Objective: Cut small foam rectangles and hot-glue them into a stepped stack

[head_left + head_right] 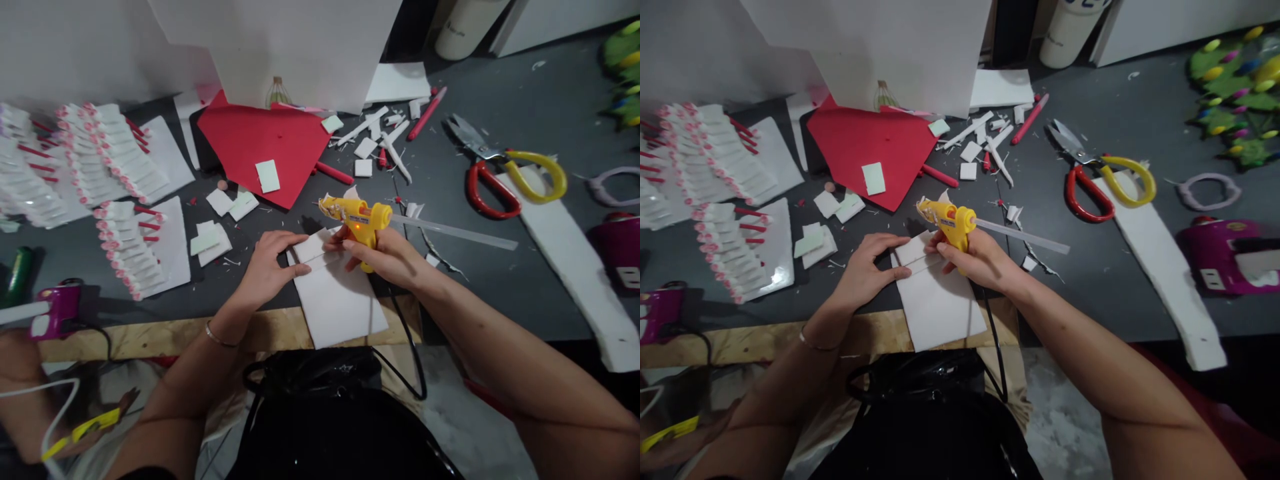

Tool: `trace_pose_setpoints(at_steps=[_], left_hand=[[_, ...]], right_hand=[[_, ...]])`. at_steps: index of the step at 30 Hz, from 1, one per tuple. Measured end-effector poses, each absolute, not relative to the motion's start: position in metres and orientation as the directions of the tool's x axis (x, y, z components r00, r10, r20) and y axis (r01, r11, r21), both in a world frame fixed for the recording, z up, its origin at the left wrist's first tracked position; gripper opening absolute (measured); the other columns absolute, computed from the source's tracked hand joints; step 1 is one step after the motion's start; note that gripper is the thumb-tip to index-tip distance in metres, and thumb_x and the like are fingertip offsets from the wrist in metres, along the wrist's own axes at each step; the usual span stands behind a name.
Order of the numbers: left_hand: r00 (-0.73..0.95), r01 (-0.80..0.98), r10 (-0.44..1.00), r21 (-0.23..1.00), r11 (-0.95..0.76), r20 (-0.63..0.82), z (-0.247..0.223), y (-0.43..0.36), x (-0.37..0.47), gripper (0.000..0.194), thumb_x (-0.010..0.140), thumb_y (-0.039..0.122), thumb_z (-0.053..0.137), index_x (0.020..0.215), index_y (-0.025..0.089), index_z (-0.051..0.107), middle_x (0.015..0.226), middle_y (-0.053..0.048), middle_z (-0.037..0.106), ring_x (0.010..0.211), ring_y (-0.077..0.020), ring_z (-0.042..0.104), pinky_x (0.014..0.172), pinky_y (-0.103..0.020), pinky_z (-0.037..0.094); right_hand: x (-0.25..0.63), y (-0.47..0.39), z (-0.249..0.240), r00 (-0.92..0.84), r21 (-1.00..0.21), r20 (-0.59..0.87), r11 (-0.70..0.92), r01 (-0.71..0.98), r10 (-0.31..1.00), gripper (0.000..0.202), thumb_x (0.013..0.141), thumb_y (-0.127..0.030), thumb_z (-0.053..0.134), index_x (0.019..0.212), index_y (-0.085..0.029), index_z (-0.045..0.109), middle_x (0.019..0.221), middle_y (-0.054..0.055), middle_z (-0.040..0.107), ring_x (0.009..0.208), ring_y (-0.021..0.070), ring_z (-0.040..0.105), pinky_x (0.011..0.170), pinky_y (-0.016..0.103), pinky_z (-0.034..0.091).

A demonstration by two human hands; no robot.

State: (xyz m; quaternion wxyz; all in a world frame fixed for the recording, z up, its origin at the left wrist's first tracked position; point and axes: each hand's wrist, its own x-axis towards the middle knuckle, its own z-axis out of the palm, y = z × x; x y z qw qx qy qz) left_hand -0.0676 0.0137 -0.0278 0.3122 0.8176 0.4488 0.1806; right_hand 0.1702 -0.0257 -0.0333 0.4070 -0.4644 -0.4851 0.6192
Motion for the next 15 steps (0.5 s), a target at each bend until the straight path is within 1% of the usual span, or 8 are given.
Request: trace_pose_setpoints(at_steps=[2,5,7,15], left_hand=[[0.537,0.614,0.843,0.678,-0.404,0.016,-0.0266,0.0135,-0.0679,0.045,0.08,0.042,0.076,0.12,0.025,0.066,0.117,-0.007,0.067,0.111,-0.0251,0.057,0.1,-0.045,0.046],[0.538,0.612,0.843,0.676,-0.411,0.026,-0.0261,0.0132,-0.0677,0.034,0.09,0.041,0.064,0.12,0.025,0.067,0.114,-0.007,0.068,0.109,-0.0235,0.058,0.099,-0.045,0.046],[0.535,0.614,0.844,0.668,-0.42,0.038,-0.0271,0.0132,-0.0673,0.031,0.094,0.039,0.058,0.12,0.025,0.067,0.113,-0.006,0.069,0.108,-0.0227,0.058,0.098,-0.044,0.047],[0.545,0.599,0.836,0.671,-0.437,0.058,-0.0302,0.0141,-0.0678,0.031,0.092,0.039,0.06,0.119,0.024,0.067,0.111,-0.006,0.069,0.105,-0.0229,0.058,0.096,-0.044,0.047]], right_hand=[[0.1703,-0.0257,-0.0325,-0.243,-0.981,-0.173,-0.189,-0.044,0.954,0.028,0.088,-0.044,0.064,0.097,-0.017,0.065,0.099,0.009,0.071,0.092,0.021,0.069,0.06,0.027,0.062],[0.1702,-0.0254,-0.0316,-0.248,-0.982,-0.171,-0.185,-0.034,0.954,0.028,0.088,-0.044,0.064,0.096,-0.017,0.066,0.099,0.009,0.071,0.093,0.0219,0.069,0.061,0.028,0.062],[0.1703,-0.0252,-0.0315,-0.253,-0.982,-0.173,-0.187,-0.032,0.952,0.027,0.088,-0.043,0.064,0.095,-0.017,0.066,0.099,0.009,0.071,0.093,0.0218,0.069,0.061,0.027,0.062],[0.1705,-0.0255,-0.0298,-0.254,-0.983,-0.18,-0.184,0.011,0.95,0.026,0.089,-0.041,0.063,0.099,-0.017,0.065,0.1,0.008,0.071,0.092,0.0198,0.068,0.061,0.025,0.061]])
